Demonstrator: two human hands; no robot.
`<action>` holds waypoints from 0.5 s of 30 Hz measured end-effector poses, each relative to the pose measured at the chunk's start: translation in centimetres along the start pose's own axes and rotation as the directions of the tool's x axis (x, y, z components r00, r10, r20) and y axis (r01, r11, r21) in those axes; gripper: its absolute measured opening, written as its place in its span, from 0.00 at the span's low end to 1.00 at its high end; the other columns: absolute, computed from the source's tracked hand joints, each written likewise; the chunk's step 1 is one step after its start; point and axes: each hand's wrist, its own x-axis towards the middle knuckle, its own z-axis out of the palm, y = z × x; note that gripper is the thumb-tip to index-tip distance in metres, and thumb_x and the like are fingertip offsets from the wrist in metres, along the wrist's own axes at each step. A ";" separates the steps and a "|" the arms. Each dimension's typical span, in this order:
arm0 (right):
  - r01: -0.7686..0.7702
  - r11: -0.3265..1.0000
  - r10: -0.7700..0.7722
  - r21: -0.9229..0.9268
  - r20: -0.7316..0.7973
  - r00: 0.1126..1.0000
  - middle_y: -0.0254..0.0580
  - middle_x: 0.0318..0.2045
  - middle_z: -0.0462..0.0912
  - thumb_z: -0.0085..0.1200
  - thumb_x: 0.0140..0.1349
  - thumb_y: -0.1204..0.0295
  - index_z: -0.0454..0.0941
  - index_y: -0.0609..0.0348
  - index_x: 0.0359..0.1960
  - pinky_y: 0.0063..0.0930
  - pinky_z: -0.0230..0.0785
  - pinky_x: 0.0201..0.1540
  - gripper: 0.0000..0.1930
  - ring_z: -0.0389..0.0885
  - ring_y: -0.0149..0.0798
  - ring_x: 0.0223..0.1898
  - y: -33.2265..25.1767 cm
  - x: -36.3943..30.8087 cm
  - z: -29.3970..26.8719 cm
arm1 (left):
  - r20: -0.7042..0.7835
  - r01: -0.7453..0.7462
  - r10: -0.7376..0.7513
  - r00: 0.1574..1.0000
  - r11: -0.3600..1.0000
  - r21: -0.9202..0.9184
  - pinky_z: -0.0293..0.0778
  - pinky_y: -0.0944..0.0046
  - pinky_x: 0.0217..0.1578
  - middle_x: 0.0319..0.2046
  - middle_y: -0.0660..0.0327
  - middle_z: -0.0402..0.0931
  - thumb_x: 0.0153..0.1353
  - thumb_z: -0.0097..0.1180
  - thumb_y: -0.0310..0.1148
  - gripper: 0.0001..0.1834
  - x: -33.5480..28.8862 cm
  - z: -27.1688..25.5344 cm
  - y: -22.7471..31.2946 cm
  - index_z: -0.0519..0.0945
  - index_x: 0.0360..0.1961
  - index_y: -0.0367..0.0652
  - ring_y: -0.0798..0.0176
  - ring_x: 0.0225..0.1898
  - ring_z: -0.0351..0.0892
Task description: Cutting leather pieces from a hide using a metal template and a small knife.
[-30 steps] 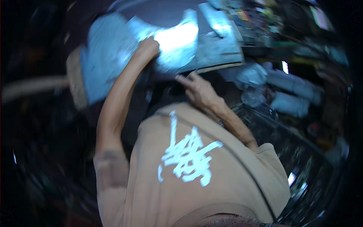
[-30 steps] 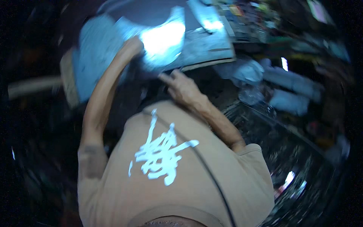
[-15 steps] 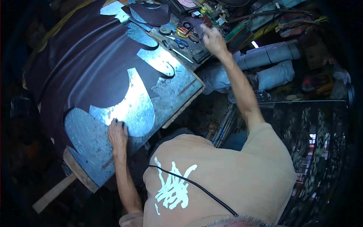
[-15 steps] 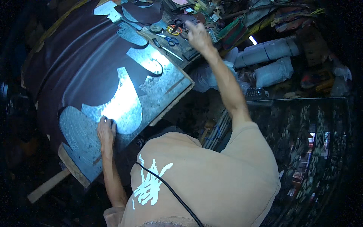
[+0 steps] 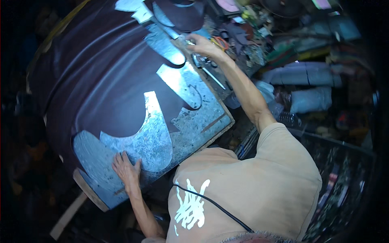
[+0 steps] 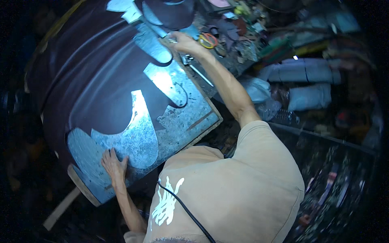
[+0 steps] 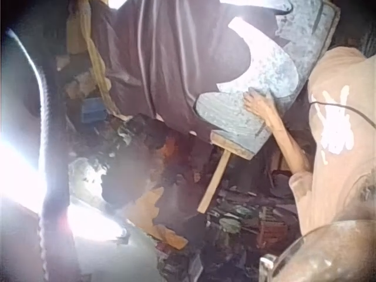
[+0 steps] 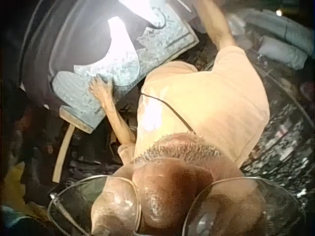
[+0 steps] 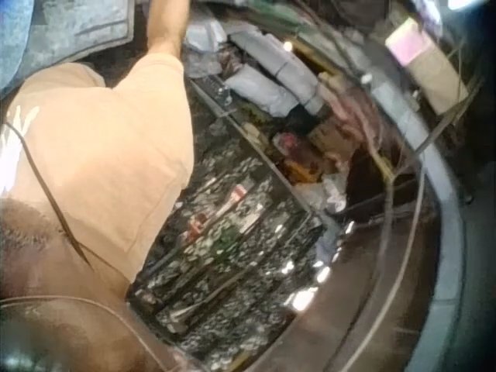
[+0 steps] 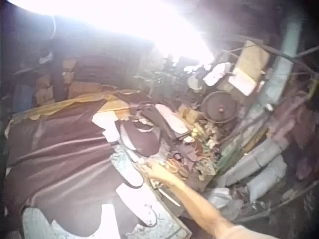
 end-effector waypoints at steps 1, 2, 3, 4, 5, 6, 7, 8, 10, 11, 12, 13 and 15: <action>-0.017 0.955 -0.037 0.297 0.177 0.983 0.45 0.38 0.80 0.57 0.57 0.63 0.68 0.63 0.61 0.30 0.75 0.30 0.31 0.81 0.36 0.36 -4.6 0.5 3.6 | 0.050 0.036 -0.036 0.998 0.999 0.001 0.56 0.39 0.62 0.54 0.47 0.71 0.48 0.70 0.41 0.33 -1.1 0.2 -0.9 0.75 0.55 0.40 0.42 0.60 0.65; -0.056 0.938 -0.053 0.343 0.300 0.953 0.42 0.35 0.79 0.56 0.61 0.63 0.67 0.63 0.62 0.26 0.75 0.28 0.29 0.80 0.31 0.31 -8.9 -0.2 5.3 | 0.017 0.012 -0.012 1.000 0.999 -0.036 0.57 0.39 0.62 0.52 0.48 0.72 0.48 0.69 0.40 0.31 -0.7 1.0 -1.2 0.76 0.54 0.41 0.44 0.58 0.67; -0.006 0.912 -0.151 0.409 0.350 0.924 0.40 0.36 0.79 0.55 0.64 0.62 0.68 0.61 0.62 0.24 0.75 0.29 0.27 0.79 0.30 0.30 -11.9 -1.0 7.2 | -0.018 0.001 -0.002 1.000 0.998 -0.069 0.57 0.40 0.62 0.50 0.50 0.74 0.49 0.68 0.39 0.30 0.3 1.8 -1.8 0.77 0.54 0.42 0.45 0.57 0.68; 0.078 0.928 -0.249 0.364 0.451 0.857 0.37 0.35 0.79 0.54 0.66 0.62 0.70 0.59 0.62 0.24 0.75 0.30 0.25 0.79 0.28 0.32 -13.0 -0.5 9.9 | 0.089 0.074 -0.063 0.994 0.990 -0.120 0.58 0.42 0.61 0.47 0.53 0.76 0.49 0.68 0.38 0.27 1.7 0.5 -1.0 0.78 0.52 0.43 0.48 0.56 0.70; 0.171 0.961 -0.269 0.220 0.573 0.774 0.41 0.37 0.82 0.53 0.66 0.64 0.73 0.56 0.60 0.30 0.77 0.37 0.22 0.83 0.35 0.37 -15.4 -0.8 12.2 | -0.030 -0.003 0.001 1.000 0.998 -0.067 0.59 0.42 0.61 0.46 0.54 0.77 0.48 0.68 0.39 0.26 1.9 0.2 -0.8 0.79 0.50 0.43 0.49 0.56 0.70; 0.482 0.855 -0.505 0.191 0.521 0.688 0.43 0.41 0.83 0.53 0.66 0.64 0.74 0.56 0.59 0.34 0.76 0.43 0.21 0.83 0.40 0.41 -15.1 -0.5 15.2 | -0.010 -0.012 0.012 1.000 0.998 -0.061 0.55 0.43 0.64 0.49 0.51 0.75 0.49 0.68 0.36 0.24 2.6 -0.3 -0.3 0.79 0.48 0.42 0.48 0.58 0.68; 0.737 0.658 -0.711 0.155 0.448 0.542 0.45 0.45 0.83 0.53 0.66 0.64 0.76 0.56 0.57 0.37 0.75 0.49 0.19 0.83 0.45 0.45 -15.1 -0.3 18.7 | -0.061 -0.006 0.002 0.998 0.998 -0.069 0.54 0.43 0.65 0.52 0.51 0.73 0.48 0.69 0.36 0.26 2.9 -0.3 0.1 0.78 0.49 0.40 0.48 0.61 0.65; 0.747 0.629 -0.732 0.213 0.484 0.478 0.45 0.45 0.83 0.53 0.66 0.64 0.76 0.56 0.57 0.37 0.75 0.49 0.19 0.83 0.45 0.45 -16.4 -0.5 21.6 | -0.027 0.016 -0.018 0.999 0.998 -0.069 0.53 0.42 0.65 0.53 0.50 0.72 0.47 0.69 0.37 0.29 3.1 -0.3 0.2 0.76 0.51 0.39 0.47 0.62 0.64; 0.808 0.557 -0.751 0.191 0.530 0.393 0.48 0.48 0.82 0.53 0.65 0.66 0.78 0.57 0.54 0.41 0.73 0.52 0.17 0.81 0.53 0.47 -18.2 -0.8 25.7 | 0.010 0.085 -0.084 0.996 0.993 -0.083 0.53 0.42 0.66 0.55 0.49 0.71 0.47 0.70 0.37 0.32 2.7 -0.4 0.0 0.75 0.53 0.37 0.45 0.64 0.63; 0.813 0.542 -0.753 0.213 0.551 0.358 0.48 0.48 0.82 0.53 0.65 0.66 0.78 0.57 0.54 0.41 0.73 0.52 0.17 0.81 0.53 0.47 -18.8 -0.8 27.2 | 0.002 0.097 -0.097 0.995 0.993 -0.068 0.52 0.42 0.66 0.56 0.48 0.69 0.46 0.71 0.38 0.35 2.5 -0.3 -0.1 0.73 0.56 0.36 0.44 0.65 0.61; 0.837 0.507 -0.765 0.205 0.554 0.328 0.48 0.47 0.82 0.53 0.65 0.67 0.79 0.57 0.53 0.41 0.73 0.51 0.16 0.81 0.53 0.46 -19.5 -0.6 28.7 | -0.010 0.098 -0.098 0.995 0.994 -0.053 0.52 0.41 0.67 0.58 0.47 0.68 0.46 0.71 0.38 0.39 2.7 -0.2 -0.2 0.70 0.58 0.35 0.43 0.66 0.59; 0.859 0.475 -0.774 0.189 0.554 0.306 0.48 0.46 0.82 0.52 0.65 0.67 0.79 0.57 0.51 0.41 0.73 0.51 0.15 0.80 0.53 0.46 -20.3 -0.6 29.8 | -0.007 0.115 -0.116 0.993 0.991 -0.066 0.52 0.41 0.67 0.58 0.47 0.68 0.46 0.71 0.38 0.39 3.0 -0.4 -0.3 0.70 0.58 0.35 0.43 0.66 0.59; 0.869 0.471 -0.757 0.155 0.576 0.308 0.47 0.45 0.83 0.53 0.64 0.68 0.81 0.58 0.49 0.40 0.73 0.50 0.14 0.80 0.53 0.46 -21.4 -0.3 30.7 | 0.107 0.119 -0.122 0.987 0.992 0.039 0.50 0.42 0.68 0.62 0.47 0.63 0.43 0.73 0.43 0.48 3.7 -1.0 -0.6 0.65 0.64 0.35 0.42 0.69 0.54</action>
